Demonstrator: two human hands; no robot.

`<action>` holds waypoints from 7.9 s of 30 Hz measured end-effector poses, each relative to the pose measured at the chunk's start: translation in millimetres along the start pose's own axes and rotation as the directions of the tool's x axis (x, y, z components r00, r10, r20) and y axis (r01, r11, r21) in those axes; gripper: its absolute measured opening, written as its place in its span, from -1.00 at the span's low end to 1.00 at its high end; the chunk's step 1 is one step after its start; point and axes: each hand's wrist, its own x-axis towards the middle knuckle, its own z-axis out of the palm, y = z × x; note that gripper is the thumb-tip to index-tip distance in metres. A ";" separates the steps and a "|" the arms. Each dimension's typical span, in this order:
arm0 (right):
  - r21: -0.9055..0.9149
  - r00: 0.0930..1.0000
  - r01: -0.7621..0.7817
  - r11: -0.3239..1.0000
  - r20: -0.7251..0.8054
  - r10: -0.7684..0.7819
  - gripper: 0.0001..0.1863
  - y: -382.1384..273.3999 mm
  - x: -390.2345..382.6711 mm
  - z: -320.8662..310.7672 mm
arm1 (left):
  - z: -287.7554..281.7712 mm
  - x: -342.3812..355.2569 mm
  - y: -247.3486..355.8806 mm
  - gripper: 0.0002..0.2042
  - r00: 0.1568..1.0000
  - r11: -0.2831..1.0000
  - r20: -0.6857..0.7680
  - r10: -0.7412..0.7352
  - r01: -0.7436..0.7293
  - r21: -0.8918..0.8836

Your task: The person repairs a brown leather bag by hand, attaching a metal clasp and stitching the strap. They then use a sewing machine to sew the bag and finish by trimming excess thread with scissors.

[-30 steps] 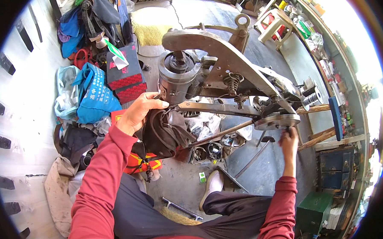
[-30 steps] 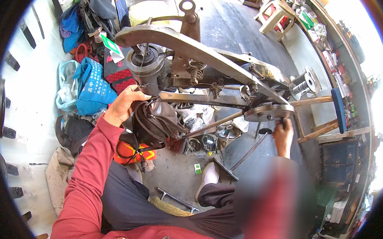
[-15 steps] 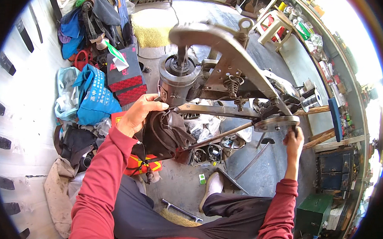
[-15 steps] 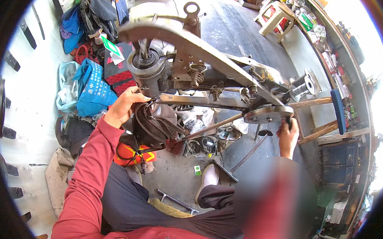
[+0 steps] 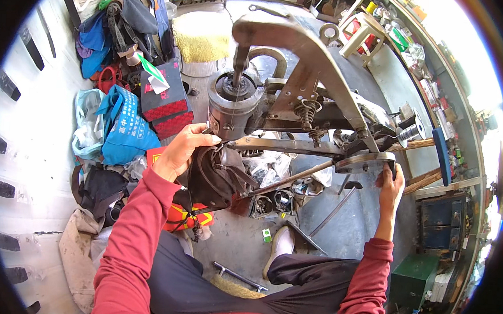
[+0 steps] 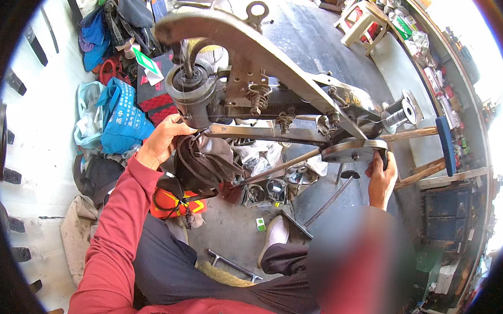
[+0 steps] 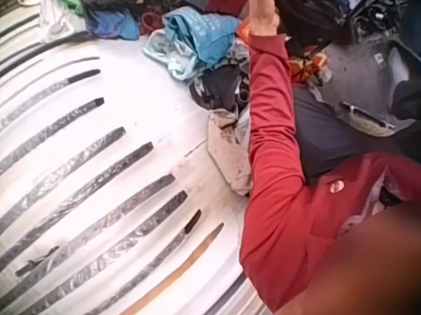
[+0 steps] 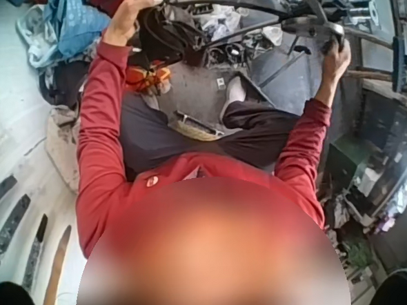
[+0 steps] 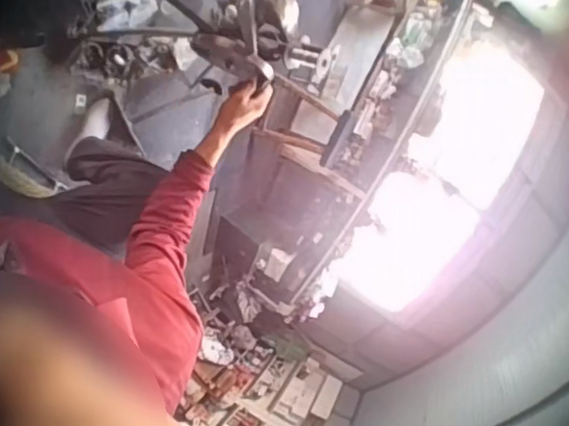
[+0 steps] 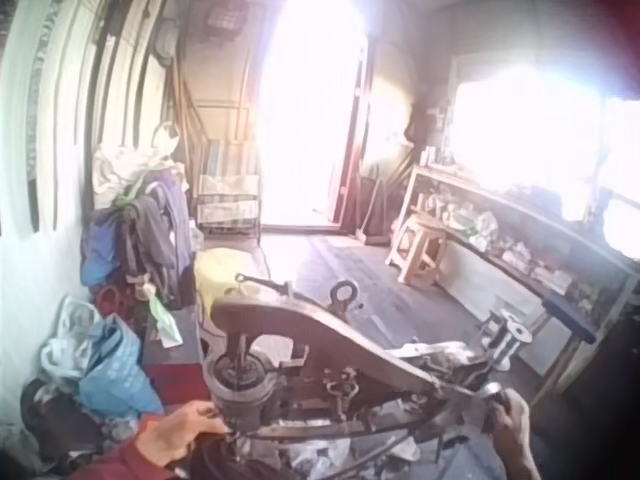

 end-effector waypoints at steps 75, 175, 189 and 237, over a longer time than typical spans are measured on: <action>-0.078 0.937 0.349 0.934 0.040 -0.347 -0.75 -56.0 -16.1 218.2 | -1.4 2.8 -13.2 -0.78 1.000 1.000 0.011 0.014 -0.014 -0.017; -0.008 0.750 -0.426 0.905 0.557 0.358 -0.62 -38.5 -252.0 285.7 | -0.7 -21.0 -18.6 -0.95 0.985 0.862 -0.045 0.165 -0.122 0.493; -0.145 0.884 -0.221 0.965 -0.446 0.135 -0.80 25.5 -299.6 -134.9 | -68.9 10.2 -25.0 -0.56 0.996 0.801 -0.065 0.067 -0.015 0.599; -0.447 -0.303 -0.893 -0.047 0.522 0.797 -0.67 28.1 -838.8 -166.1 | -116.5 18.2 -1.9 -0.68 0.952 0.730 -0.274 0.137 0.090 0.678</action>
